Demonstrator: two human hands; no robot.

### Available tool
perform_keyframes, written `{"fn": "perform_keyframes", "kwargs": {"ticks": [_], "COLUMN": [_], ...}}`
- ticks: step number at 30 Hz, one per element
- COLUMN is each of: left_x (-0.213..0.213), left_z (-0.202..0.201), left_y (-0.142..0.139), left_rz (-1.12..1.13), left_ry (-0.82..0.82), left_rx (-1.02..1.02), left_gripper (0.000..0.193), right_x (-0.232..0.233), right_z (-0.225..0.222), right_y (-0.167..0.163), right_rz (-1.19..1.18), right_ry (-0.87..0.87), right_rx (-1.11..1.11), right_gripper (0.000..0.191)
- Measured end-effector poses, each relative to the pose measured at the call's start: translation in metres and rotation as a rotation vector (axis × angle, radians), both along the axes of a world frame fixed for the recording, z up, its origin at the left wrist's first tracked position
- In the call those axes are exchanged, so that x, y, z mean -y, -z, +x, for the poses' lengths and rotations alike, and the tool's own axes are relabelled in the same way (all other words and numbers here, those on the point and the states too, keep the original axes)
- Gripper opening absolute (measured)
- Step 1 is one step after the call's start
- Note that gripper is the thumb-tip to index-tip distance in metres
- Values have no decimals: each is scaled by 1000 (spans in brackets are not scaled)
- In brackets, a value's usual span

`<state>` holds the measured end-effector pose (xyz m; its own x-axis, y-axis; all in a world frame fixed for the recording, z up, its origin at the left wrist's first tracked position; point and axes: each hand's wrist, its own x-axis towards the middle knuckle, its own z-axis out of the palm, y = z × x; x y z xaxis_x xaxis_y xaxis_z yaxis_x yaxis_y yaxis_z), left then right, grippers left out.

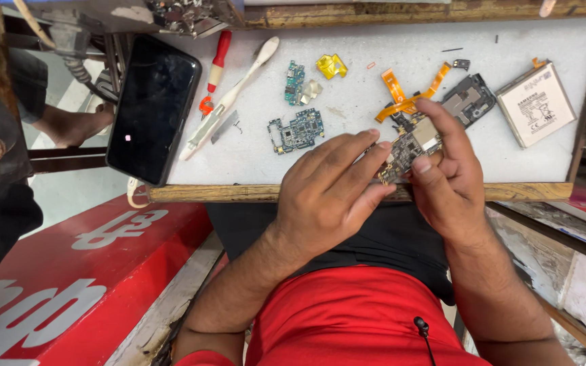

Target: The person handles a small circuit board, peeling off a protective film and cleaning the surface with a spray and a brush. They then use a small metal tool to scrape or adjust components on the board.

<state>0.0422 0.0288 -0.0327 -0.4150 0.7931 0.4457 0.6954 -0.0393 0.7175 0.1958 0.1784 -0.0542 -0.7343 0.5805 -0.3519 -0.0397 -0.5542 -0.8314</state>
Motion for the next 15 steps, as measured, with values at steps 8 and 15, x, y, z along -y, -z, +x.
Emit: {"fn": "perform_keyframes", "kwargs": {"ticks": [8, 15], "left_x": [12, 12], "left_z": [-6, -8], "left_y": [6, 9], "left_rz": [-113, -111], "left_ry": [65, 145], "left_rx": [1018, 1056], "left_gripper": [33, 34], "right_x": [2, 0], "right_z": [4, 8], "right_y": [7, 6], "right_rz": [447, 416], "right_ry": [-275, -271], "right_rx": [33, -17], "right_gripper": [24, 27]}}
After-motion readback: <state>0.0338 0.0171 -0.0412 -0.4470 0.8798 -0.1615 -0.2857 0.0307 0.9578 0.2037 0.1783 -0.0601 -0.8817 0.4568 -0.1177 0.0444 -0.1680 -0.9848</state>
